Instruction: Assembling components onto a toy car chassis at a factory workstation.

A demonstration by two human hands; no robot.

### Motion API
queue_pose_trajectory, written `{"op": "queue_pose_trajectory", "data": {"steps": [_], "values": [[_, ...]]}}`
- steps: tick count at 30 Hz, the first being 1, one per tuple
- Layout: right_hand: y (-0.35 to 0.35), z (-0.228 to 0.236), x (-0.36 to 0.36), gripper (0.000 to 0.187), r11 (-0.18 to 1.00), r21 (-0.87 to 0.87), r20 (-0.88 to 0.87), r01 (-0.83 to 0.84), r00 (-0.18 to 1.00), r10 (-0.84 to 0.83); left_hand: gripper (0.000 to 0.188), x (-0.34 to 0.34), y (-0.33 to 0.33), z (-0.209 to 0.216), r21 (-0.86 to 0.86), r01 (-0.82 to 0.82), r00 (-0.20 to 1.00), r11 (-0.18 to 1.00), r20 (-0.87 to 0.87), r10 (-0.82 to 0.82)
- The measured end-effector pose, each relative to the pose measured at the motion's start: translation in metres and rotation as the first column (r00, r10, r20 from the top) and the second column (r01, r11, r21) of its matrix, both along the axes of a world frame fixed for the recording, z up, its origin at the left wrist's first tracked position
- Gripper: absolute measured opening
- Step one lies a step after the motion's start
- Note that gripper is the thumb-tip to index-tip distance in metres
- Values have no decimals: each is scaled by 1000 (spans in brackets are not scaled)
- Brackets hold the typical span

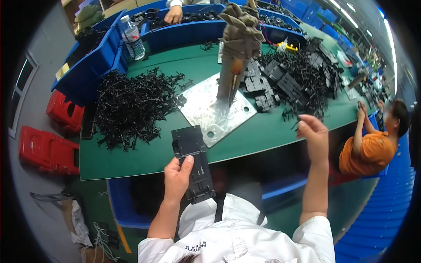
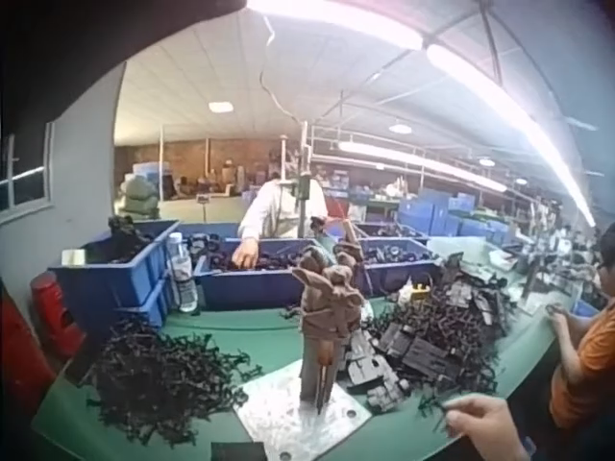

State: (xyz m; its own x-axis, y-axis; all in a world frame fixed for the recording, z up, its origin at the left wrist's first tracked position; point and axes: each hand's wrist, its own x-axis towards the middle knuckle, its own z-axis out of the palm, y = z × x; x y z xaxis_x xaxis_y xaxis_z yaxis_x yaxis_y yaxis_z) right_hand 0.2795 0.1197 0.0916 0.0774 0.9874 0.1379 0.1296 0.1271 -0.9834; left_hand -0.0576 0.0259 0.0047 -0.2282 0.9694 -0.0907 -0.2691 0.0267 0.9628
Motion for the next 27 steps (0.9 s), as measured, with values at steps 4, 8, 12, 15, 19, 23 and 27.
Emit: {"op": "queue_pose_trajectory", "data": {"steps": [4,8,12,15,19,23,27], "values": [[53,29,25,21,996,28,282,90,955,-94,18,-17,8,-13,-11,-44,999,999,-19,44],[121,72,39,22,985,167,435,34,894,-105,19,-10,9,-6,54,-47,999,997,-10,48],[197,133,-5,34,952,293,373,-95,928,-22,18,-15,4,-13,15,-7,999,1000,-42,7],[210,158,-34,40,934,358,292,-15,952,-97,17,-13,4,-12,-10,-35,999,999,-28,35],[196,143,-20,32,946,323,281,7,954,-102,18,-11,3,-16,3,-48,998,999,33,48],[171,92,23,23,976,215,331,-14,942,-60,18,-10,1,-17,10,-45,999,999,14,45],[131,22,74,16,989,60,483,137,863,-149,17,-6,8,-15,24,-49,998,999,-32,50]]}}
